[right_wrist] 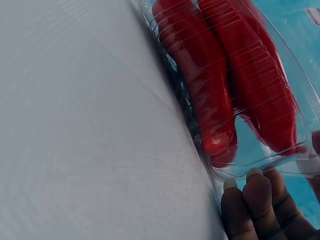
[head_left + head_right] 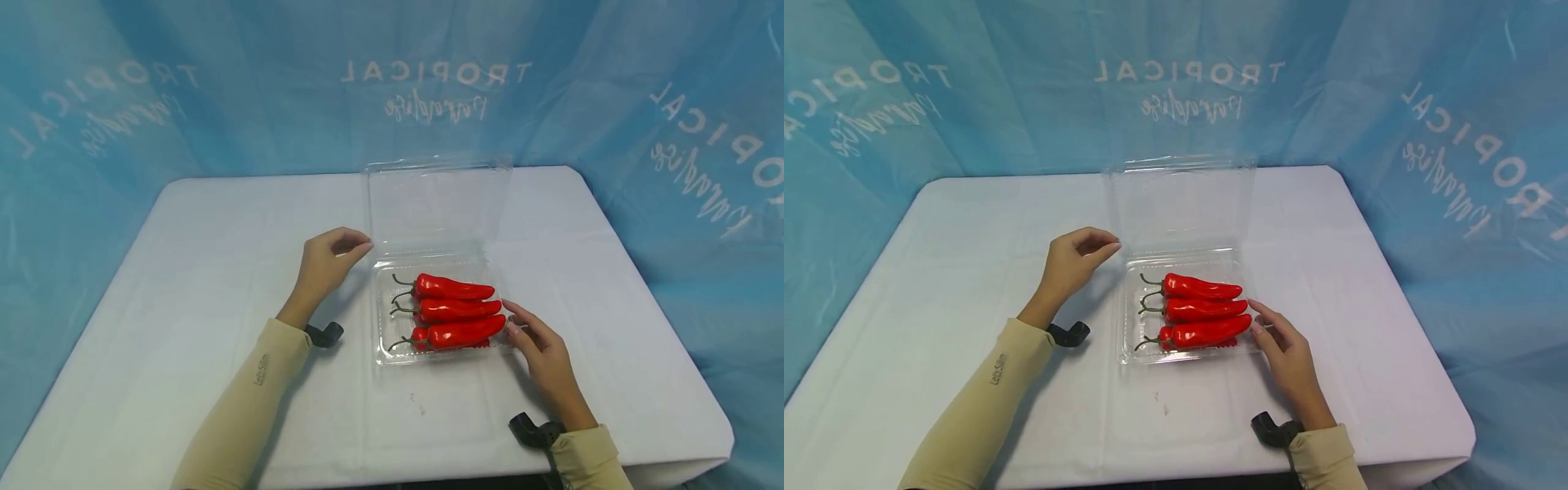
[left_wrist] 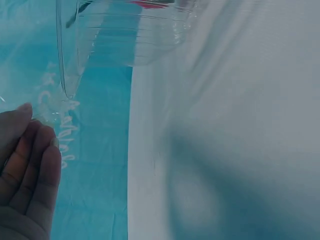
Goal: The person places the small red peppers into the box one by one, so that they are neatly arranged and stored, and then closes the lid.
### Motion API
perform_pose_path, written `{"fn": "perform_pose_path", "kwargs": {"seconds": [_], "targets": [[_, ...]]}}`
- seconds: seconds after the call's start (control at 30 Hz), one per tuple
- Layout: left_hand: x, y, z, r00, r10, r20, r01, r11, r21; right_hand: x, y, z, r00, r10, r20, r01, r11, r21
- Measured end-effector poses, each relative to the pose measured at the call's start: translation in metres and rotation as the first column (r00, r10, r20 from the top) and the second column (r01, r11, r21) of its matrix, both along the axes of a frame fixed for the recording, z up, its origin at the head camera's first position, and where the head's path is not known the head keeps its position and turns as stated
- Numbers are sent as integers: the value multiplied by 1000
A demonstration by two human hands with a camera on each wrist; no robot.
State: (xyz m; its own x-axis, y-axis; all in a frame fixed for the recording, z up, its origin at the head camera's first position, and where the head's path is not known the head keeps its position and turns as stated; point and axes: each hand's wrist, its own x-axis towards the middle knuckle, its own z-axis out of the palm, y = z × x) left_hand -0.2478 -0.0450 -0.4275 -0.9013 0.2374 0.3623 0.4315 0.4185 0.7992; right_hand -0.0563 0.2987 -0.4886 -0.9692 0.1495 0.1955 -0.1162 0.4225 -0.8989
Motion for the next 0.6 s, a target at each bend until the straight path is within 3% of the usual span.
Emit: {"fn": "perform_pose_path", "kwargs": {"seconds": [0.2, 0.4, 0.6], "targets": [[13, -7, -4, 992, -46, -120, 42, 998, -37, -2, 1, -2, 1000, -3, -6, 3, 1000, 4], [25, -10, -5, 962, -110, -250, 79, 988, -132, -3, 4, -3, 1000, 14, -5, -15, 998, -55], [39, -14, -14, 923, -160, -349, 66, 962, -266, -4, 8, -3, 999, 20, 25, -14, 973, -229]]}}
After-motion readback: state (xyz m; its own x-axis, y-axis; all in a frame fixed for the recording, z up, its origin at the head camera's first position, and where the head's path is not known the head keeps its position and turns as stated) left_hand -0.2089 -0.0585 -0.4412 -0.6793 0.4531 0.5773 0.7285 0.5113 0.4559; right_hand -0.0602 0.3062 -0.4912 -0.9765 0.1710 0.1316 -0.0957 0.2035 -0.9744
